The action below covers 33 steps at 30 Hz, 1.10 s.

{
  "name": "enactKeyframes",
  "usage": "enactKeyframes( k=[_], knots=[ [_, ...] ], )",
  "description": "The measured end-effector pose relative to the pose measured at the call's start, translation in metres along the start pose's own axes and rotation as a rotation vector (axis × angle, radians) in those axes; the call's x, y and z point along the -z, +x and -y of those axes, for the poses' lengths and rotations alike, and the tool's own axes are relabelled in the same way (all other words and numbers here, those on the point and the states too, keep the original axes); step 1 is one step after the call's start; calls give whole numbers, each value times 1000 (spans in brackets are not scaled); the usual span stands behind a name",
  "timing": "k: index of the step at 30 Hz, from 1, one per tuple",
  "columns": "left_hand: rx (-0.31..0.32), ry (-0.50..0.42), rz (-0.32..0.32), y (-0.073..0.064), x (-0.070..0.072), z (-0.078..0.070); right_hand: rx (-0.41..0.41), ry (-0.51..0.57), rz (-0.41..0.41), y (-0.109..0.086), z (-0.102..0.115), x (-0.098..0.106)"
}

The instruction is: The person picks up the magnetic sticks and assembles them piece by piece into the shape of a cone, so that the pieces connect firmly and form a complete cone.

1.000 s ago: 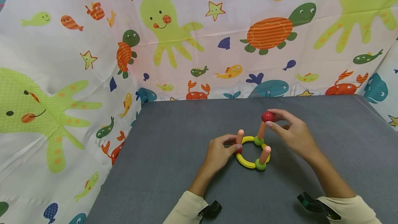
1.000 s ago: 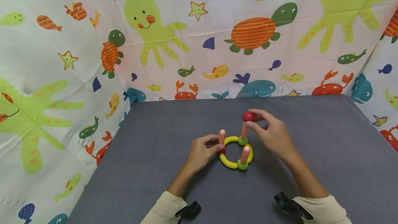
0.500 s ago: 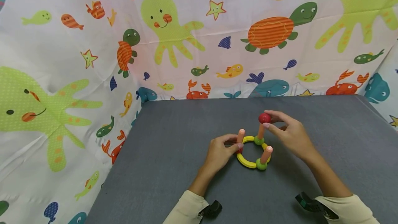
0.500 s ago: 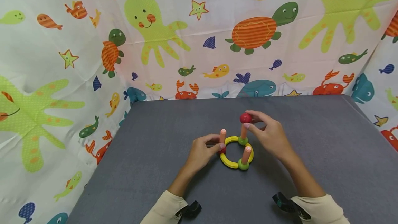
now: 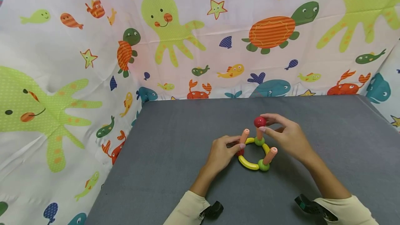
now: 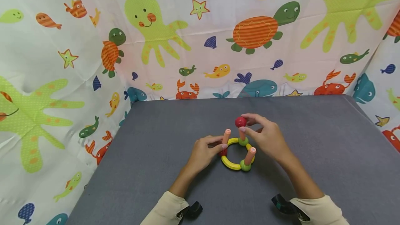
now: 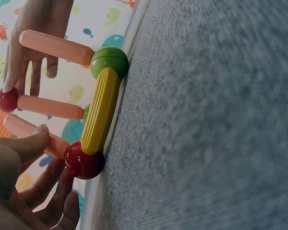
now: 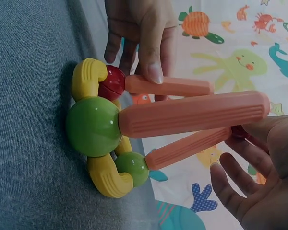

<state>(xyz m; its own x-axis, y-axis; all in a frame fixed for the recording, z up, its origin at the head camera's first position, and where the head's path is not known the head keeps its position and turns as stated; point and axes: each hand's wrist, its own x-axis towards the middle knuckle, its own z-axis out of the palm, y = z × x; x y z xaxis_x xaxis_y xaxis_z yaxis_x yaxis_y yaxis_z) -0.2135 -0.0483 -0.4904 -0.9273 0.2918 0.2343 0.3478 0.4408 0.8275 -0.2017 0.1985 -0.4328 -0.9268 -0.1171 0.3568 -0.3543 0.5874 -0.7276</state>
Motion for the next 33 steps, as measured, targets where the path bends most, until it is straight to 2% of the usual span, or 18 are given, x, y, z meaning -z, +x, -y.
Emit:
enactKeyframes(
  k=[6, 33],
  knots=[
    [6, -1, 14, -1, -1, 0, -20, 20, 44, 0, 3, -3],
    [12, 10, 17, -1, -1, 1, 37, 24, 108, 2, 12, -8]
  ],
)
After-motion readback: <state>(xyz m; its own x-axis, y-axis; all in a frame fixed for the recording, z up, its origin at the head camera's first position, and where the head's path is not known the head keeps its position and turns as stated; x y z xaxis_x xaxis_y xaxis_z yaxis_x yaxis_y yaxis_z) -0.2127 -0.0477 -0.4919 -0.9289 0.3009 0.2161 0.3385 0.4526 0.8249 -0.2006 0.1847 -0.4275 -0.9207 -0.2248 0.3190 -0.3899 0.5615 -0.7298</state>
